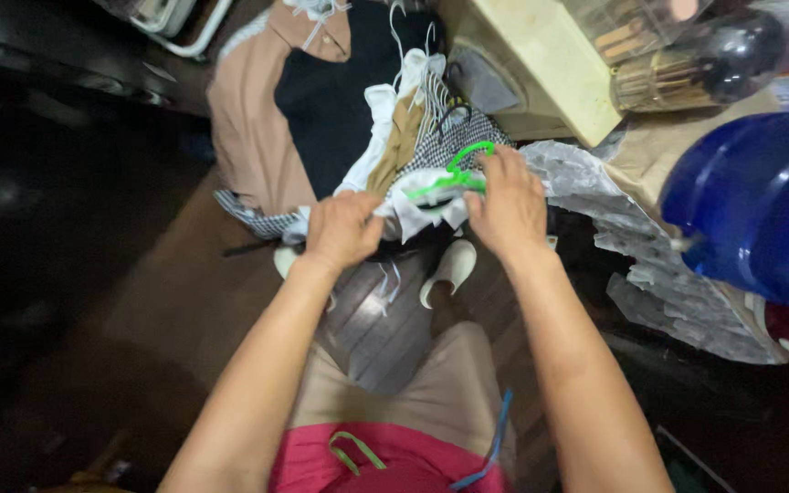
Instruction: The person picks up several garments from a floor-level pile, places each one onto a hanger, and hangs them in a closet.
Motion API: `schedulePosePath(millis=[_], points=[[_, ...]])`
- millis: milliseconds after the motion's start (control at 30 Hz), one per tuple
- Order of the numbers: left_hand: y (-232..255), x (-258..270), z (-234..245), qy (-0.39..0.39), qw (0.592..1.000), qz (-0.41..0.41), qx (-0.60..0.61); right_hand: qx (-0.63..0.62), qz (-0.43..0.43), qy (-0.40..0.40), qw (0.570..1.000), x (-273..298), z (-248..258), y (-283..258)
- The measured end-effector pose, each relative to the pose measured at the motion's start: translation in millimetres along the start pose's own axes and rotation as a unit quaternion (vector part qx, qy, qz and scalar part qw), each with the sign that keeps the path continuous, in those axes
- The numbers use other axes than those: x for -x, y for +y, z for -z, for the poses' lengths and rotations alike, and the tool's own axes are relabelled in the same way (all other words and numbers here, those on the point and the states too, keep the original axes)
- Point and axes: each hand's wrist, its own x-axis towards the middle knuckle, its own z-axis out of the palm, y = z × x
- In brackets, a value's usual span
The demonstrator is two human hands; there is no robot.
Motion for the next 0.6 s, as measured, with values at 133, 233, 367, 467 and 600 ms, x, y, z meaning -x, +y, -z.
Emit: schedulePosePath(millis=[133, 233, 367, 467, 600], points=[[25.0, 15.9, 45.9, 0.011, 0.999, -0.019, 0.031, -0.034, -0.05, -0.024, 0.998, 19.6, 29.0, -8.0], [39.2, 23.1, 80.4, -0.005, 0.999, -0.027, 0.044, -0.08, -0.015, -0.005, 0.997, 38.0, 42.8, -16.9], [60.3, 39.2, 109.6, -0.021, 0.999, -0.033, 0.036, -0.131, -0.009, -0.006, 0.991, 70.3, 51.3, -22.4], [79.6, 54.7, 117.8, -0.023, 0.999, -0.023, 0.003, -0.144, 0.034, 0.011, 0.989, 88.6, 49.2, -18.3], [102.9, 86.3, 116.7, -0.006, 0.999, -0.035, 0.022, -0.128, 0.046, -0.011, 0.991, 112.3, 45.0, -5.8]])
